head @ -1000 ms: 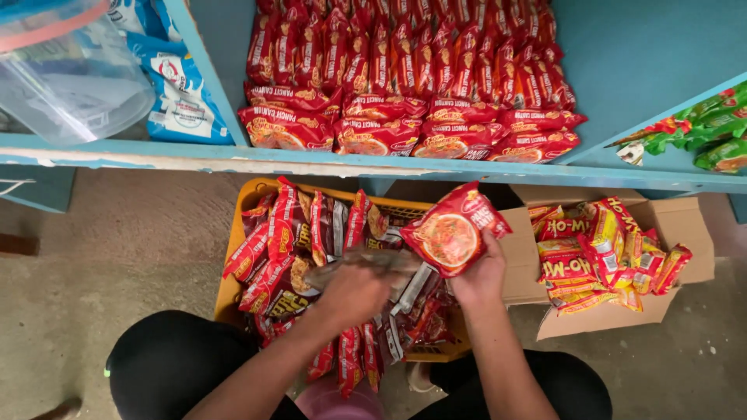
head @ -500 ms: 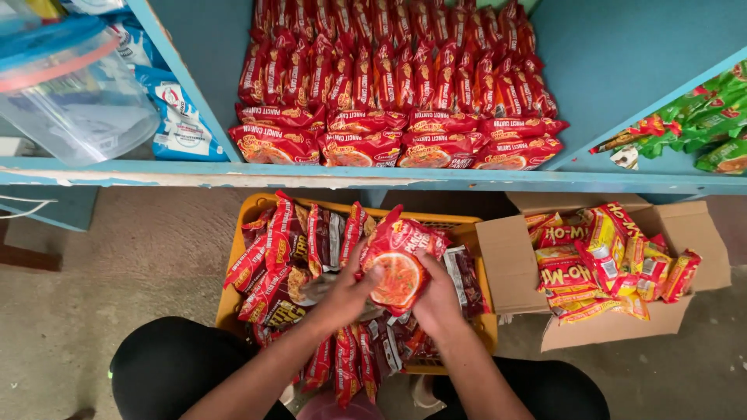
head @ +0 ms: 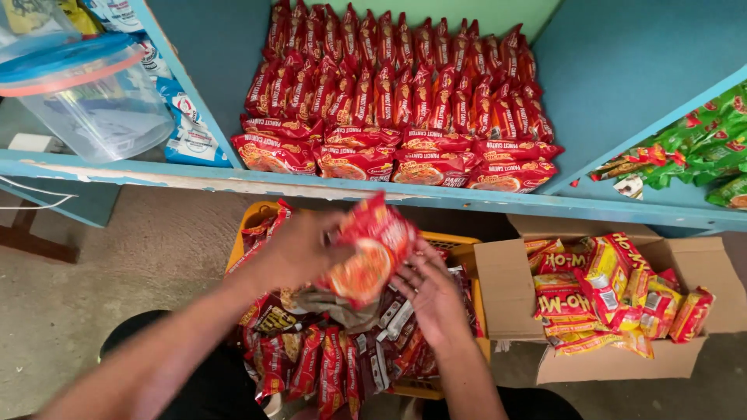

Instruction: Cleaning instant noodle packets with a cloth and organizing them on a low shelf.

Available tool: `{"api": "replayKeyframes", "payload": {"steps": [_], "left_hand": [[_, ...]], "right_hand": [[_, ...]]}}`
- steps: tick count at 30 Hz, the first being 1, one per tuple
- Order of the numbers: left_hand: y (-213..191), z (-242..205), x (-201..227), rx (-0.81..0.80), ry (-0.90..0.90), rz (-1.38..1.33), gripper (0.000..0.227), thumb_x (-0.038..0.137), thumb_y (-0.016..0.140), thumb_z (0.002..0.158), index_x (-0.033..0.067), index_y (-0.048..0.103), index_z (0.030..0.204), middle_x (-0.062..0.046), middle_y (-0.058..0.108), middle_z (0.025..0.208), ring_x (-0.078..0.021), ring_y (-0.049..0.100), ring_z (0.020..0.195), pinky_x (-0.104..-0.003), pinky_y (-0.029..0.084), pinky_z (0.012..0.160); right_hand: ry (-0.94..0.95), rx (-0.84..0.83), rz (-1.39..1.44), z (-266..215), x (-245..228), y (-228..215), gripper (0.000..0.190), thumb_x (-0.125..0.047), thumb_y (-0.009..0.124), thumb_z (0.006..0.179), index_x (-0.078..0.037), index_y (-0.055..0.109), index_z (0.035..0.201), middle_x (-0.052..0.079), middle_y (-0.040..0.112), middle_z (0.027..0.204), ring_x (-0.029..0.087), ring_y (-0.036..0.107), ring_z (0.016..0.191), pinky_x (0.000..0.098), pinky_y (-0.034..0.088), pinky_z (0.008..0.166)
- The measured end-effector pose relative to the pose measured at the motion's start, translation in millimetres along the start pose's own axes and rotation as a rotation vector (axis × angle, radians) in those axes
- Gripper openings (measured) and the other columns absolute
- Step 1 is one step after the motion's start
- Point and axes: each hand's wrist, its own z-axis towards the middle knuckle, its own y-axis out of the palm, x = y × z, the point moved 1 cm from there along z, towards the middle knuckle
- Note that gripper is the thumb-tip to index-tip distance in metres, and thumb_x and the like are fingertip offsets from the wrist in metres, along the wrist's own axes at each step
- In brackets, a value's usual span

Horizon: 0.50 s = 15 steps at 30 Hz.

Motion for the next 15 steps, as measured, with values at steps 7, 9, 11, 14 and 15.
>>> {"api": "replayKeyframes", "payload": {"steps": [7,9,11,14,15], "left_hand": [[-121,112,22,0.472,0.242,0.501,0.046,0.01,0.078,0.085,0.0089,0.061,0.127,-0.008,0.067,0.068,-0.0274,0.066,0.056,-0.04,0.052,0.051],[-148,146,29,0.559,0.073,0.875,0.068,0.019,0.071,0.094,0.0037,0.04,0.152,-0.03,0.065,0.113,-0.0499,0.063,0.1,-0.06,0.052,0.086],[-176,192,-2,0.65,0.086,0.905,0.046,0.021,0.073,0.091,-0.0001,0.056,0.129,-0.029,0.069,0.102,-0.0495,0.067,0.084,-0.057,0.056,0.072],[-205,249,-27,0.762,0.084,1.012,0.028,0.018,0.077,0.082,-0.0006,0.074,0.103,-0.026,0.074,0.089,-0.0455,0.072,0.066,-0.051,0.059,0.055],[-210,266,-35,0.764,0.066,1.091,0.028,0.014,0.08,0.076,0.0027,0.077,0.101,-0.023,0.075,0.087,-0.0419,0.073,0.064,-0.048,0.06,0.052]], "right_hand": [[-0.188,-0.03,0.175,-16,-47,-29,0.053,-0.015,0.048,0.091,-0.01,0.042,0.144,0.016,0.058,0.12,0.029,0.058,0.1,0.0445,0.047,0.09],[-0.308,-0.102,0.218,-21,-60,-38,0.046,-0.016,0.05,0.094,-0.01,0.046,0.14,0.015,0.061,0.116,0.026,0.062,0.096,0.0407,0.052,0.085],[-0.339,-0.064,0.217,-25,-68,-46,0.05,-0.016,0.049,0.094,-0.01,0.044,0.143,0.015,0.059,0.119,0.026,0.06,0.096,0.0408,0.05,0.086],[-0.41,-0.015,0.237,-27,-79,-60,0.051,-0.016,0.049,0.094,-0.011,0.044,0.145,0.014,0.058,0.12,0.024,0.059,0.096,0.0401,0.048,0.087],[-0.44,0.011,0.26,-30,-80,-67,0.049,-0.016,0.05,0.096,-0.011,0.046,0.144,0.012,0.059,0.118,0.023,0.06,0.095,0.0392,0.048,0.088]]}}
